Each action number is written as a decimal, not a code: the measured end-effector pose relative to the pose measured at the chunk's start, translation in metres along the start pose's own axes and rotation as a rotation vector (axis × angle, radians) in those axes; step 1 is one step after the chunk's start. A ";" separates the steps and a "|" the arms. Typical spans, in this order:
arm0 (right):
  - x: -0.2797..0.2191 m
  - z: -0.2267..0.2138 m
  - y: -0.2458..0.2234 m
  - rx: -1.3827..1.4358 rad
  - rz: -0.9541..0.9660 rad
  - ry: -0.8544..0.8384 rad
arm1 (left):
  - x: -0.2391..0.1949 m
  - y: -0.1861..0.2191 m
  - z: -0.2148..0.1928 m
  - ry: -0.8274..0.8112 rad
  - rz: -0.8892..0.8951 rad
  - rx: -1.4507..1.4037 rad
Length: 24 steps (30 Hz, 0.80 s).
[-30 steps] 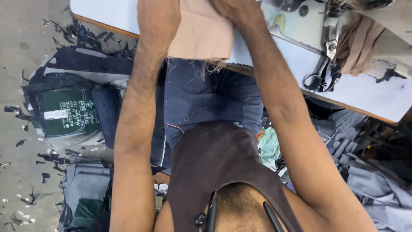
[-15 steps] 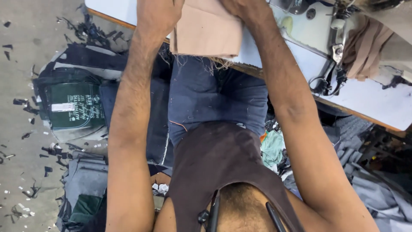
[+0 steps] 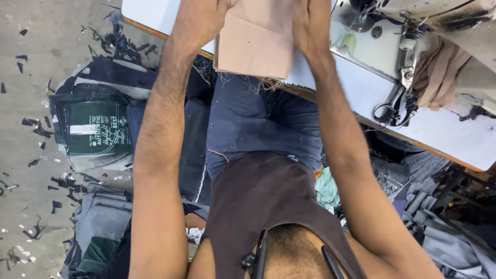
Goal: The person holds a piece of tan leather, folds and smooths it over their lap, then uses large shears to cut it into narrow strips. The cut strips accumulate on their lap as they continue cutting along the edge of the leather piece.
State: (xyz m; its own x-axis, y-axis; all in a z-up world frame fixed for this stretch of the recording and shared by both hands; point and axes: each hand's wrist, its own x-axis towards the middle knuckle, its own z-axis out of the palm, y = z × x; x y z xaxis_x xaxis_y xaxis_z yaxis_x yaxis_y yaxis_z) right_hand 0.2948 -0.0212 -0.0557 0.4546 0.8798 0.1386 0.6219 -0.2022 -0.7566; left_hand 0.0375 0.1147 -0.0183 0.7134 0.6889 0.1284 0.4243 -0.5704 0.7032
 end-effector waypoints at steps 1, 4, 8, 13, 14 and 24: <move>-0.009 -0.002 -0.011 0.001 -0.002 0.002 | 0.000 0.001 -0.001 0.002 0.002 0.001; -0.032 -0.008 -0.044 -0.031 -0.242 0.039 | 0.003 0.006 -0.002 0.116 0.188 0.056; -0.047 -0.003 -0.065 -0.433 -0.141 -0.127 | 0.007 0.010 -0.008 0.008 0.136 0.048; -0.050 -0.001 -0.072 -0.456 -0.104 -0.174 | 0.007 0.015 -0.011 0.003 0.150 0.094; -0.049 0.002 -0.071 -0.529 -0.081 -0.196 | 0.007 0.014 -0.010 0.014 0.175 0.111; -0.050 -0.001 -0.093 -0.661 -0.068 -0.223 | 0.012 0.045 -0.022 -0.015 -0.007 0.103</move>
State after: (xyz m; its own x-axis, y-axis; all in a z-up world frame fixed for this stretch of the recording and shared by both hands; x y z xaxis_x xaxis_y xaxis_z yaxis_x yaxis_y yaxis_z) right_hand 0.2149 -0.0473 0.0084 0.3034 0.9527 -0.0158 0.9339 -0.3005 -0.1938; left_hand 0.0535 0.1069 0.0303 0.7182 0.6868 0.1123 0.4841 -0.6090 0.6283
